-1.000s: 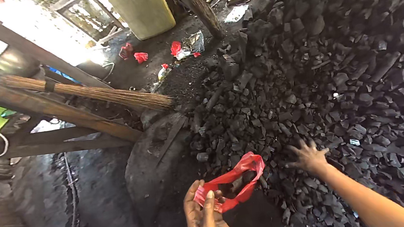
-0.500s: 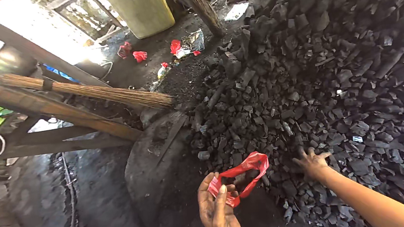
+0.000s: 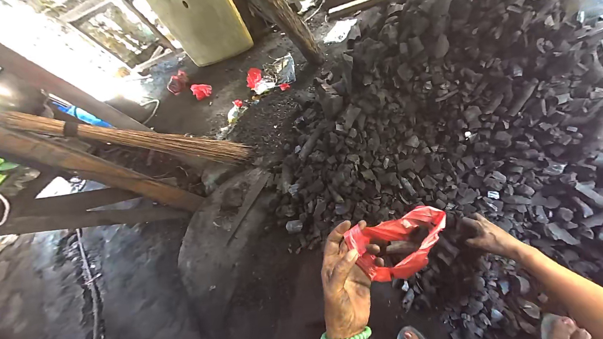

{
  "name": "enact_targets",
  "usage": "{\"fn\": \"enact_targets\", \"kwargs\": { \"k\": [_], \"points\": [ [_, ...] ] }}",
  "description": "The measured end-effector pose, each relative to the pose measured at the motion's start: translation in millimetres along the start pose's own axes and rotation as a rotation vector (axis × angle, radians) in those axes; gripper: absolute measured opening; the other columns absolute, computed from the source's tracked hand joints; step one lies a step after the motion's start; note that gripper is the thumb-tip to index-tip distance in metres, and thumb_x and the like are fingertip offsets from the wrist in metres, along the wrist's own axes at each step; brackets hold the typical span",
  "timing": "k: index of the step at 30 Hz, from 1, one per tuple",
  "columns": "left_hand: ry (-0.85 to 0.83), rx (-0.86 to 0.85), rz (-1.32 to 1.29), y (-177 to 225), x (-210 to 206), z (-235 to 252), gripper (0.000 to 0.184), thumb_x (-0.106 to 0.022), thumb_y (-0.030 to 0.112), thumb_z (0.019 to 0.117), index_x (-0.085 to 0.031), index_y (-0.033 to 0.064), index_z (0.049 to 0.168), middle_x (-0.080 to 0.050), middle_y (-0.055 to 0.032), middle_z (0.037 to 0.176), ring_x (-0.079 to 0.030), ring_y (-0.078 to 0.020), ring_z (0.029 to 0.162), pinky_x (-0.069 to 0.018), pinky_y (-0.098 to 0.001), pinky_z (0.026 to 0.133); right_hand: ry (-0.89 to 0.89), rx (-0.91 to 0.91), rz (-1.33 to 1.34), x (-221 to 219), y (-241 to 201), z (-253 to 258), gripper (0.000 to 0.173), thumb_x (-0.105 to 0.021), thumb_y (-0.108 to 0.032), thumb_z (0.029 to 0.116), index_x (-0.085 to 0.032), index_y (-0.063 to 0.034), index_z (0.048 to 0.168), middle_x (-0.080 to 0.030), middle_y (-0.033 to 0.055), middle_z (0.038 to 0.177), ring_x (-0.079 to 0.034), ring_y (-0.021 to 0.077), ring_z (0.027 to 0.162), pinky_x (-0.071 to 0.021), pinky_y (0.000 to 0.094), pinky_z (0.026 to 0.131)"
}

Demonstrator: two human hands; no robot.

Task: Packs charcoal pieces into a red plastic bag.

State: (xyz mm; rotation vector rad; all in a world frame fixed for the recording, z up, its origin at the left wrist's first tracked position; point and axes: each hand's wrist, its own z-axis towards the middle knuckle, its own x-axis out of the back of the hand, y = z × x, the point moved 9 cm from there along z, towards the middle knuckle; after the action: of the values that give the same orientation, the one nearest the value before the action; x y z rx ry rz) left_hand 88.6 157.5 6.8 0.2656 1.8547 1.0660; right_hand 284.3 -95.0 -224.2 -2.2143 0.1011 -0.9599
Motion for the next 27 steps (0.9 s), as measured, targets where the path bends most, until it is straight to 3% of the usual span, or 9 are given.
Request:
{"fn": "enact_targets", "kwargs": {
  "k": [5, 8, 10, 14, 17, 20, 22, 24, 27],
  "points": [
    [0.139, 0.078, 0.215, -21, 10, 3, 0.039, -0.047, 0.007, 0.0965, -0.048, 0.0056, 0.136, -0.066, -0.0155, 0.116, -0.070, -0.0204, 0.083, -0.0603, -0.0319, 0.069, -0.149, -0.207, -0.191, -24, -40, -17, 0.085, -0.079, -0.045, 0.0875, -0.041, -0.0138, 0.157, -0.018, 0.0297, 0.166, -0.020, 0.0564, 0.149, -0.0314, 0.0718, 0.111],
    [0.189, 0.179, 0.381, -33, 10, 8, 0.036, -0.044, -0.001, 0.1016, -0.046, 0.0010, 0.137, -0.062, -0.0163, 0.113, -0.068, -0.0204, 0.081, -0.0589, -0.0312, 0.066, -0.046, -0.311, -0.203, -50, -57, -20, 0.080, -0.075, -0.033, 0.0912, -0.037, -0.0122, 0.159, -0.008, 0.0226, 0.170, -0.020, 0.0569, 0.149, -0.0333, 0.0794, 0.103],
    [0.176, 0.200, 0.424, -40, 9, 10, 0.036, -0.046, -0.002, 0.1007, -0.046, -0.0008, 0.137, -0.062, -0.0165, 0.111, -0.068, -0.0200, 0.079, -0.0585, -0.0306, 0.065, -0.011, -0.305, -0.234, -59, -59, -18, 0.084, -0.071, -0.022, 0.0936, -0.025, -0.0085, 0.162, -0.014, 0.0238, 0.169, -0.032, 0.0549, 0.145, -0.0401, 0.0751, 0.100],
    [0.097, 0.205, 0.420, -46, 7, 12, 0.042, -0.050, 0.001, 0.0963, -0.045, -0.0012, 0.138, -0.063, -0.0168, 0.113, -0.068, -0.0202, 0.082, -0.0589, -0.0315, 0.068, -0.042, -0.189, -0.304, -49, -40, -18, 0.059, -0.067, -0.010, 0.0940, -0.052, -0.0186, 0.150, -0.024, 0.0253, 0.165, -0.030, 0.0555, 0.145, -0.0471, 0.0718, 0.095],
    [0.036, 0.232, 0.415, -52, 1, 15, 0.045, -0.050, 0.002, 0.0948, -0.043, -0.0009, 0.139, -0.064, -0.0177, 0.116, -0.069, -0.0200, 0.081, -0.0588, -0.0313, 0.067, -0.012, -0.166, -0.279, -38, -7, -21, 0.057, -0.075, -0.022, 0.0898, -0.058, -0.0200, 0.144, -0.036, 0.0294, 0.156, -0.034, 0.0544, 0.143, -0.0450, 0.0696, 0.099],
    [0.014, 0.245, 0.417, -57, -7, 17, 0.045, -0.051, 0.000, 0.0942, -0.045, -0.0007, 0.139, -0.064, -0.0166, 0.112, -0.069, -0.0201, 0.081, -0.0599, -0.0322, 0.068, 0.184, -0.104, 0.107, -10, 7, -25, 0.054, -0.079, -0.013, 0.0861, -0.061, -0.0040, 0.137, -0.049, 0.0337, 0.142, -0.050, 0.0506, 0.129, -0.0454, 0.0631, 0.103],
    [0.000, 0.248, 0.426, -60, -12, 17, 0.046, -0.052, 0.000, 0.0932, -0.045, 0.0005, 0.139, -0.064, -0.0155, 0.112, -0.068, -0.0193, 0.082, -0.0594, -0.0317, 0.069, 0.335, -0.111, 0.706, 8, 3, -33, 0.050, -0.069, 0.000, 0.0910, -0.051, 0.0031, 0.137, -0.059, 0.0262, 0.122, -0.064, 0.0355, 0.103, -0.0570, 0.0510, 0.085],
    [-0.016, 0.253, 0.430, -62, -16, 17, 0.049, -0.053, 0.000, 0.0928, -0.045, 0.0027, 0.141, -0.063, -0.0150, 0.114, -0.068, -0.0192, 0.083, -0.0593, -0.0311, 0.070, 0.389, -0.118, 1.256, 12, -24, -39, 0.048, -0.058, -0.002, 0.0967, -0.042, -0.0104, 0.141, -0.065, 0.0135, 0.101, -0.070, 0.0241, 0.081, -0.0615, 0.0425, 0.069],
    [-0.021, 0.265, 0.424, -66, -19, 18, 0.053, -0.054, 0.001, 0.0925, -0.044, 0.0060, 0.144, -0.062, -0.0155, 0.116, -0.068, -0.0218, 0.084, -0.0597, -0.0339, 0.070, 0.217, 0.085, 1.530, -4, -93, -36, 0.049, -0.064, -0.009, 0.0876, -0.046, -0.0181, 0.133, -0.069, 0.0077, 0.098, -0.071, 0.0221, 0.081, -0.0626, 0.0413, 0.071]
  ]
}}
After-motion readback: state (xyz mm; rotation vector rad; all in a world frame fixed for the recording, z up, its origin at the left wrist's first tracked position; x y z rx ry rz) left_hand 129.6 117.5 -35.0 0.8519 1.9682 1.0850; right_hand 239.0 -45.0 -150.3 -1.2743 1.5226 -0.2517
